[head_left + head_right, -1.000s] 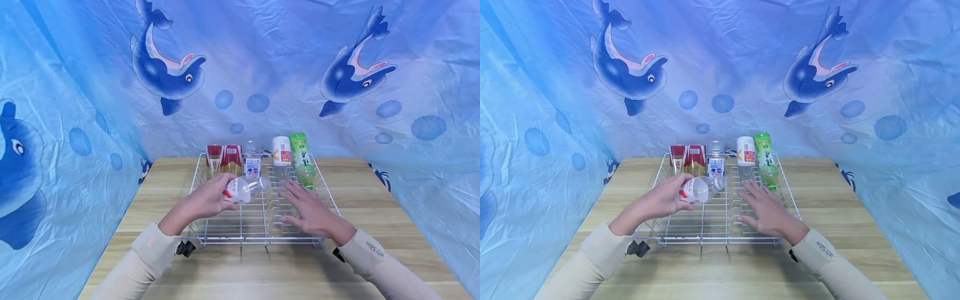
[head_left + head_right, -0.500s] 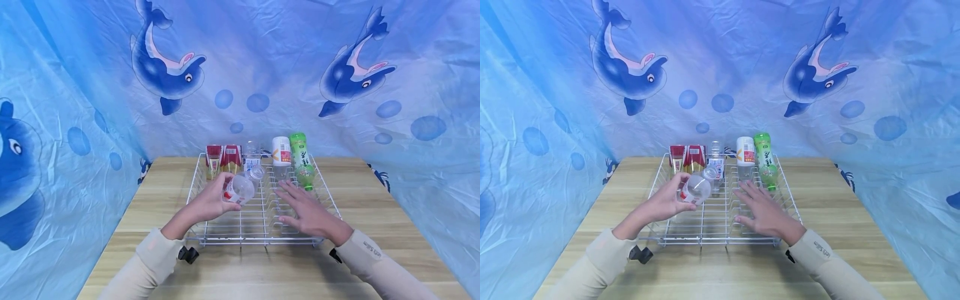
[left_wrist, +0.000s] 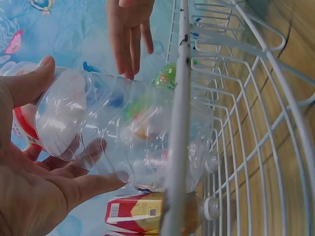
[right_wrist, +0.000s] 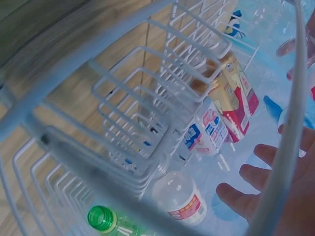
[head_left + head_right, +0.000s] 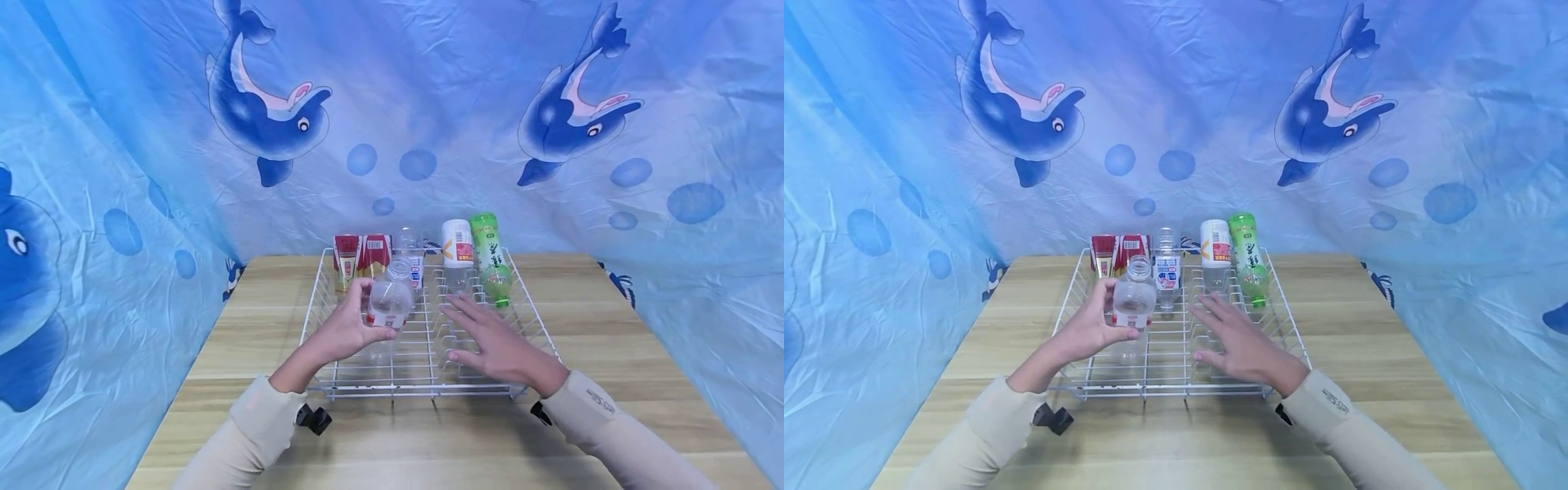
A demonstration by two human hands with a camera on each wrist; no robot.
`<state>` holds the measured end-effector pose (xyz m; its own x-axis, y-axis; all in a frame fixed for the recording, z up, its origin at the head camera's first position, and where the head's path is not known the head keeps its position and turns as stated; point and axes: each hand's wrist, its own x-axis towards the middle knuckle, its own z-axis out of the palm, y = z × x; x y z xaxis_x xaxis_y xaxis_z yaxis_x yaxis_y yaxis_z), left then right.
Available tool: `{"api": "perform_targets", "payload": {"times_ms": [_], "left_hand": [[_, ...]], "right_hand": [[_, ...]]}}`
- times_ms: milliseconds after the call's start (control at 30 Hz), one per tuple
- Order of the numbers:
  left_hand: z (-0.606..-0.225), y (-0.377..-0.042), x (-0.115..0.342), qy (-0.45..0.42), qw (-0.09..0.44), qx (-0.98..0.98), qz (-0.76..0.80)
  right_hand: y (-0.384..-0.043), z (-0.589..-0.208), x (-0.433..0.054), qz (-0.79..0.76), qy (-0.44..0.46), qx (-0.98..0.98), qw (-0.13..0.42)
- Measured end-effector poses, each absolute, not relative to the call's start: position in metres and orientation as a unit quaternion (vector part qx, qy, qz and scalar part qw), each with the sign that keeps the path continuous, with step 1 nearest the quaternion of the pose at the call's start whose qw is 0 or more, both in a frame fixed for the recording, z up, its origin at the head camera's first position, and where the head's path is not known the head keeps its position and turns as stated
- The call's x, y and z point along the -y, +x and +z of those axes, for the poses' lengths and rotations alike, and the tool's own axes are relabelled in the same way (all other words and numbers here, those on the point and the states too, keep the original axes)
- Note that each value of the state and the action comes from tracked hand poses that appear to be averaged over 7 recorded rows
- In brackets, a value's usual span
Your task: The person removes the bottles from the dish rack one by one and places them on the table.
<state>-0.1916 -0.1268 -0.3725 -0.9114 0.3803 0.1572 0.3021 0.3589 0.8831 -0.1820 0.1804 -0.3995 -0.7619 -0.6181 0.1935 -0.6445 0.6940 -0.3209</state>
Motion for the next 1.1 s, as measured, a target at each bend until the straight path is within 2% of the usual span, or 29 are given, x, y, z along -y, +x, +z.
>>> {"api": "perform_targets", "payload": {"times_ms": [600, 800, 1100], "left_hand": [[-0.381, -0.187, 0.109, 0.247, 0.059, -0.745, 0.617], [-0.385, -0.186, 0.102, 0.265, 0.045, -0.734, 0.623], [-0.387, -0.184, 0.094, 0.278, 0.037, -0.726, 0.627]], "right_hand": [[-0.184, -0.396, -0.155, 0.348, 0.331, 0.877, -0.019], [-0.181, -0.396, -0.143, 0.379, 0.327, 0.865, -0.033], [-0.182, -0.396, -0.131, 0.421, 0.314, 0.851, -0.007]]}}
